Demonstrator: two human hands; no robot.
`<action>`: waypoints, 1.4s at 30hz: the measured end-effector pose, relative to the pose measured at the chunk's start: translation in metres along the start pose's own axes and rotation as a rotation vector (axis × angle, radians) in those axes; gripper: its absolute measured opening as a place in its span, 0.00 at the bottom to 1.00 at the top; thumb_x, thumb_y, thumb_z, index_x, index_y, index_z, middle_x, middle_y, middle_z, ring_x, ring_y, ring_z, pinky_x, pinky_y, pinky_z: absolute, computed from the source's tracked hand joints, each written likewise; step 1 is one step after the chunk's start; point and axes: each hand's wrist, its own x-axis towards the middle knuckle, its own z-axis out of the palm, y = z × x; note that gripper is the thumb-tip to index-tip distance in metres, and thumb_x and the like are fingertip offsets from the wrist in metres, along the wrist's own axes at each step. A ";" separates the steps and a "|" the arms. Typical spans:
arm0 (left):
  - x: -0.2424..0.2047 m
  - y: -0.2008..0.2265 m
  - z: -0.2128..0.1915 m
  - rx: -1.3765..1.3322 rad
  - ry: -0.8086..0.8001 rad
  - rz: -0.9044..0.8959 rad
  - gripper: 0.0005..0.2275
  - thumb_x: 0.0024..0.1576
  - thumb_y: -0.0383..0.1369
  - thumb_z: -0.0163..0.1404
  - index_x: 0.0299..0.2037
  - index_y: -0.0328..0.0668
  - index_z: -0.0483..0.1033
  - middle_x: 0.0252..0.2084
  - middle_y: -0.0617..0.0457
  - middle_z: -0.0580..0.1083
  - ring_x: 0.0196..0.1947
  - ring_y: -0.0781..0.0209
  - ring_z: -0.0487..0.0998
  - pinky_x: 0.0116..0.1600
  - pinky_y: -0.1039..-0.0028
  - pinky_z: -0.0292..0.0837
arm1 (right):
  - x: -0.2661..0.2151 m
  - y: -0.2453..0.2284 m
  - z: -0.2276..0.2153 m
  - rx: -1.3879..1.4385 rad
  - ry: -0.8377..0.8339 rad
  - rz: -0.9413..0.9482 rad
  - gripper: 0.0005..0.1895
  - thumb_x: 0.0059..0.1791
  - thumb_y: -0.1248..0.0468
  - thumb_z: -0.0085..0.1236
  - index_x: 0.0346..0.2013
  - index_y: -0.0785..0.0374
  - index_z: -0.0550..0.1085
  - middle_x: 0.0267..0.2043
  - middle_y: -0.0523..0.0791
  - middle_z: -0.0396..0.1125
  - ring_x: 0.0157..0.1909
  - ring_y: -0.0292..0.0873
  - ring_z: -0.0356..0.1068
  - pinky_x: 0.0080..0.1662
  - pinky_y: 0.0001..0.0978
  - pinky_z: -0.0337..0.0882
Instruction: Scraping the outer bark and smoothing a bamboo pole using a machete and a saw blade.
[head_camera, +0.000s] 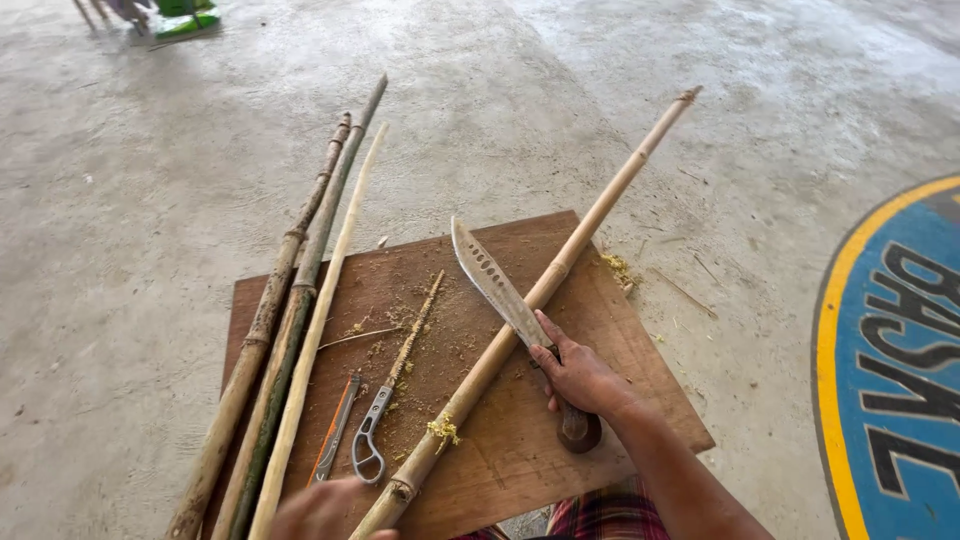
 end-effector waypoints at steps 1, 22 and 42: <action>-0.007 -0.013 0.036 0.026 -0.005 0.006 0.40 0.46 0.65 0.56 0.60 0.43 0.71 0.46 0.46 0.77 0.42 0.50 0.85 0.45 0.57 0.83 | -0.003 -0.002 -0.001 0.000 0.001 0.008 0.36 0.56 0.45 0.39 0.77 0.33 0.39 0.27 0.44 0.71 0.23 0.36 0.73 0.40 0.36 0.78; 0.124 0.109 -0.005 -0.044 -0.528 -0.454 0.29 0.62 0.50 0.49 0.65 0.38 0.58 0.42 0.46 0.78 0.37 0.54 0.84 0.41 0.65 0.85 | 0.174 0.095 -0.152 -0.700 0.804 -0.122 0.19 0.56 0.43 0.46 0.42 0.53 0.74 0.15 0.42 0.65 0.16 0.39 0.66 0.20 0.37 0.68; 0.124 0.114 0.014 -0.019 -0.433 -0.466 0.28 0.60 0.54 0.46 0.60 0.38 0.64 0.40 0.48 0.78 0.34 0.55 0.84 0.36 0.69 0.84 | 0.170 0.070 -0.133 -0.657 0.802 -0.247 0.21 0.58 0.50 0.36 0.40 0.61 0.73 0.14 0.42 0.62 0.13 0.40 0.67 0.16 0.35 0.66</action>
